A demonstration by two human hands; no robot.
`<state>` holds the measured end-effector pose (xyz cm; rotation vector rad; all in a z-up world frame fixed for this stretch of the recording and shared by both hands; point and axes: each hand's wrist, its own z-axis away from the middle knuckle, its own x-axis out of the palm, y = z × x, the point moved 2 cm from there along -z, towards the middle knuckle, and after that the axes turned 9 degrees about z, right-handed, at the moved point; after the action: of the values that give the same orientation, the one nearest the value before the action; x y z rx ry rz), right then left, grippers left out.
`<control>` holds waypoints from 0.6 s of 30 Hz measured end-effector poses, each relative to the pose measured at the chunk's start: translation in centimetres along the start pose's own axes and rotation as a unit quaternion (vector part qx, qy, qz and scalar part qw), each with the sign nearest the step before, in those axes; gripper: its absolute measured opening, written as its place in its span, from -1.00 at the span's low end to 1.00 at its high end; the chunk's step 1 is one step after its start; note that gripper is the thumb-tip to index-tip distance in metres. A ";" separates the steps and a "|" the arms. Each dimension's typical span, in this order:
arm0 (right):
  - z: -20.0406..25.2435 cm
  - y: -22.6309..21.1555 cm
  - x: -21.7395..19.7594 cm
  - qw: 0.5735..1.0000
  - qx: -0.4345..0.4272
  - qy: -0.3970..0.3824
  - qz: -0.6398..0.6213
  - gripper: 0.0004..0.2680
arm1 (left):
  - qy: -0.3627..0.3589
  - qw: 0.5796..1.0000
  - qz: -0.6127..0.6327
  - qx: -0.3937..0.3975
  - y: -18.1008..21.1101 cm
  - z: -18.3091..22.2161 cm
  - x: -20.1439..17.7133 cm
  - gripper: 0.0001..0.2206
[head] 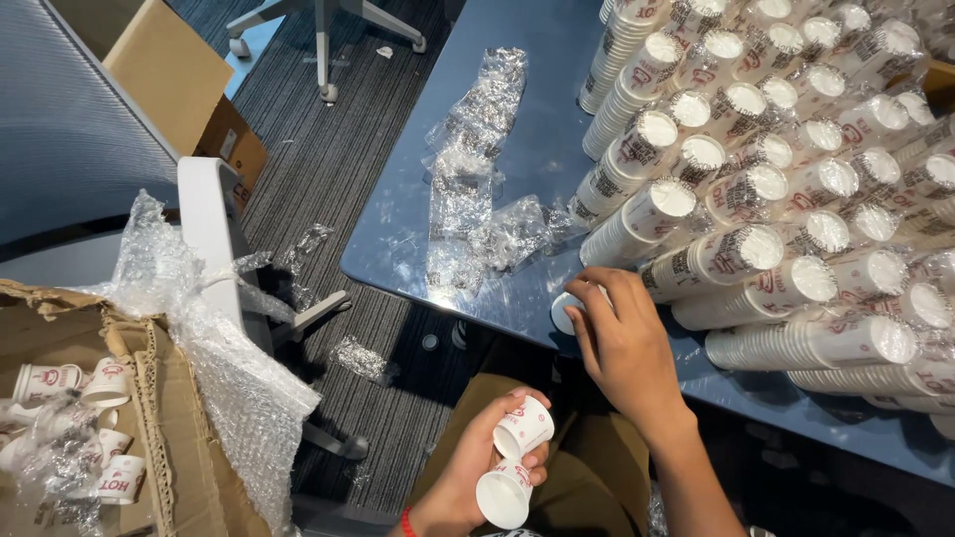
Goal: Sorting and stacking small white paper cups from a cardboard box onto a table.
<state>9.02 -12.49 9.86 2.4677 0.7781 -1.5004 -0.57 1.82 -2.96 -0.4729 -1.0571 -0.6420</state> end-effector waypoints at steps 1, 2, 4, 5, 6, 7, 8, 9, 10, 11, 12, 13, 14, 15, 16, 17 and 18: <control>0.6 0.2 1.0 1.000 -0.001 0.001 0.001 -0.80 | -0.001 1.000 -0.001 0.001 0.1 -0.1 0.0 -0.76; 1.2 0.5 1.9 0.999 0.022 0.011 -0.025 -0.81 | 0.000 1.000 0.001 0.000 0.2 -0.2 -0.1 -0.76; 2.1 0.9 3.5 0.998 0.044 0.021 -0.051 -0.81 | 0.000 1.000 0.004 0.000 0.3 -0.5 -0.2 -0.77; 2.4 1.0 4.1 0.996 0.057 0.034 -0.056 -0.82 | -0.005 1.000 0.015 0.009 0.3 -0.7 -0.3 -0.76; 2.8 1.1 4.7 0.995 0.070 0.046 -0.062 -0.83 | -0.010 0.999 0.026 0.017 0.3 -0.8 -0.4 -0.76; 2.9 1.1 4.8 0.995 0.071 0.045 -0.062 -0.83 | -0.009 0.999 0.027 0.017 0.2 -1.0 -0.5 -0.76; 3.0 1.1 4.9 0.994 0.079 0.052 -0.058 -0.85 | -0.006 0.999 0.044 0.017 0.1 -1.1 -0.7 -0.76; 3.0 1.1 5.0 0.993 0.085 0.061 -0.054 -0.86 | -0.004 0.998 0.060 0.017 0.2 -1.4 -0.8 -0.75; 3.0 1.1 4.9 0.993 0.084 0.061 -0.053 -0.86 | -0.005 0.998 0.061 0.018 0.1 -1.3 -0.9 -0.75; 3.0 1.2 4.8 0.993 0.089 0.054 -0.057 -0.85 | -0.010 0.998 0.062 0.023 0.1 -1.3 -0.8 -0.74; 2.9 1.2 4.7 0.993 0.094 0.048 -0.060 -0.85 | -0.015 0.997 0.064 0.028 0.1 -1.2 -0.9 -0.73; 2.8 0.7 3.8 0.993 0.092 0.047 -0.060 -0.85 | -0.016 0.997 0.065 0.030 0.1 -1.2 -0.7 -0.73; 2.6 0.2 2.9 0.994 0.080 0.040 -0.060 -0.79 | 0.001 0.996 0.081 0.035 0.0 -1.2 -0.6 -0.74; 2.4 -0.4 2.0 0.995 0.071 0.032 -0.060 -0.73 | 0.018 0.994 0.096 0.039 0.0 -1.1 -0.6 -0.74; 3.4 -1.3 1.4 0.995 0.071 0.032 -0.061 -0.73 | 0.020 0.994 0.096 0.039 -0.2 -0.9 -1.1 -0.74; 4.1 -2.1 0.5 0.994 0.044 0.075 -0.066 -0.72 | 0.027 0.994 0.096 0.041 -0.3 -1.1 -1.5 -0.72; 4.8 -2.8 -0.2 0.990 0.017 0.119 -0.071 -0.71 | 0.035 0.994 0.096 0.042 -0.3 -1.2 -1.8 -0.71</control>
<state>3.76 -12.05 8.10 2.7020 0.9940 -1.2847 -0.58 1.30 -5.14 -0.4694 -0.9545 -0.4383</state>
